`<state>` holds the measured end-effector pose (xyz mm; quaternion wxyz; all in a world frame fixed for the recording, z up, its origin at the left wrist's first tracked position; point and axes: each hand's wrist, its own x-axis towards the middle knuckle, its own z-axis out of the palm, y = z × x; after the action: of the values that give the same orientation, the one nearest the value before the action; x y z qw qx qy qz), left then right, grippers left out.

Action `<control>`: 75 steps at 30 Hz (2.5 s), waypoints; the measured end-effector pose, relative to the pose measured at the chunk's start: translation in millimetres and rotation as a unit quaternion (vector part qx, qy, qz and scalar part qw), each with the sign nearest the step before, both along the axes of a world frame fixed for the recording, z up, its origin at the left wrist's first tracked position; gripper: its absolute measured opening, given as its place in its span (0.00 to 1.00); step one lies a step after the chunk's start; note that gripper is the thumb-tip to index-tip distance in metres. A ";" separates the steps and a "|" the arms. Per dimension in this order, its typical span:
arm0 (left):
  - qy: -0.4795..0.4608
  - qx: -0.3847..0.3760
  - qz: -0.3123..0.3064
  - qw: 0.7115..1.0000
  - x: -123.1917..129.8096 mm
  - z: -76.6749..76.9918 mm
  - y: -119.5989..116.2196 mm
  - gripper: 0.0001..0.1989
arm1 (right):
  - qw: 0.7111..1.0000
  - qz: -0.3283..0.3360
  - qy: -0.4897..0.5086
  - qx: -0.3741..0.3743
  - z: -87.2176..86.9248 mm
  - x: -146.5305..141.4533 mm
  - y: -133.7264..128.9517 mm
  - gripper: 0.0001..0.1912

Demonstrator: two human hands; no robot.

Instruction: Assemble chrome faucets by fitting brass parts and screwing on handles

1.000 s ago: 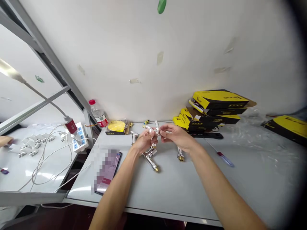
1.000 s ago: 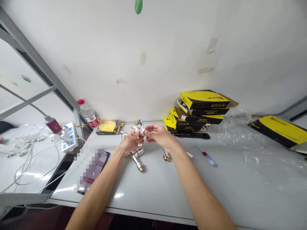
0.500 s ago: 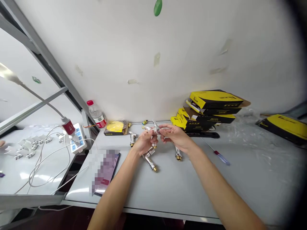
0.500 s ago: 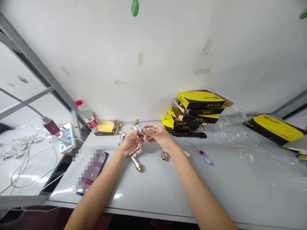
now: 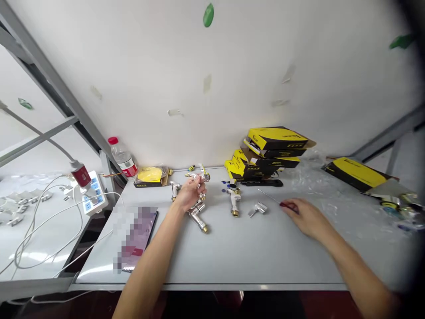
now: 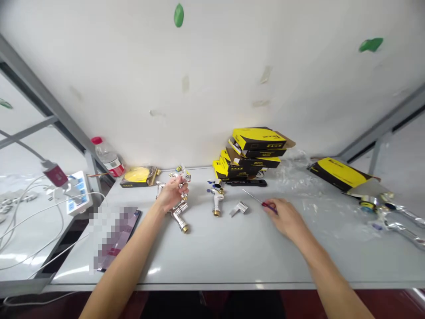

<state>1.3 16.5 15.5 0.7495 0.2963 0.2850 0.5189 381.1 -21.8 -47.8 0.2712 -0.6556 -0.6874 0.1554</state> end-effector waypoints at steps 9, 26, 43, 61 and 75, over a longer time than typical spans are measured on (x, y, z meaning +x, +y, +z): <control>0.017 0.008 -0.009 1.000 1.7 -4.6 0.0 0.18 | 0.996 0.083 0.029 -0.019 95.9 -70.3 -9.3 0.21; 0.026 0.007 -0.028 0.999 5.4 1.2 -2.8 0.21 | 0.986 0.151 0.064 -0.016 109.4 -130.0 2.8 0.22; 0.022 0.007 -0.028 0.999 5.1 0.8 -4.5 0.22 | 0.985 0.159 0.055 -0.040 114.7 -133.0 3.7 0.22; 0.033 0.010 -0.039 0.999 5.5 3.3 -5.3 0.23 | 0.966 0.215 0.033 -0.141 128.7 -132.0 2.7 0.23; 0.066 0.024 -0.022 0.997 6.7 2.3 -4.3 0.24 | 0.973 0.203 -0.060 -0.092 134.8 -128.2 4.9 0.18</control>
<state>8.0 12.1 17.8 0.7332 0.3538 0.3146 0.4881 252.8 -16.9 87.1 0.1308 -0.5325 -0.8041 0.2297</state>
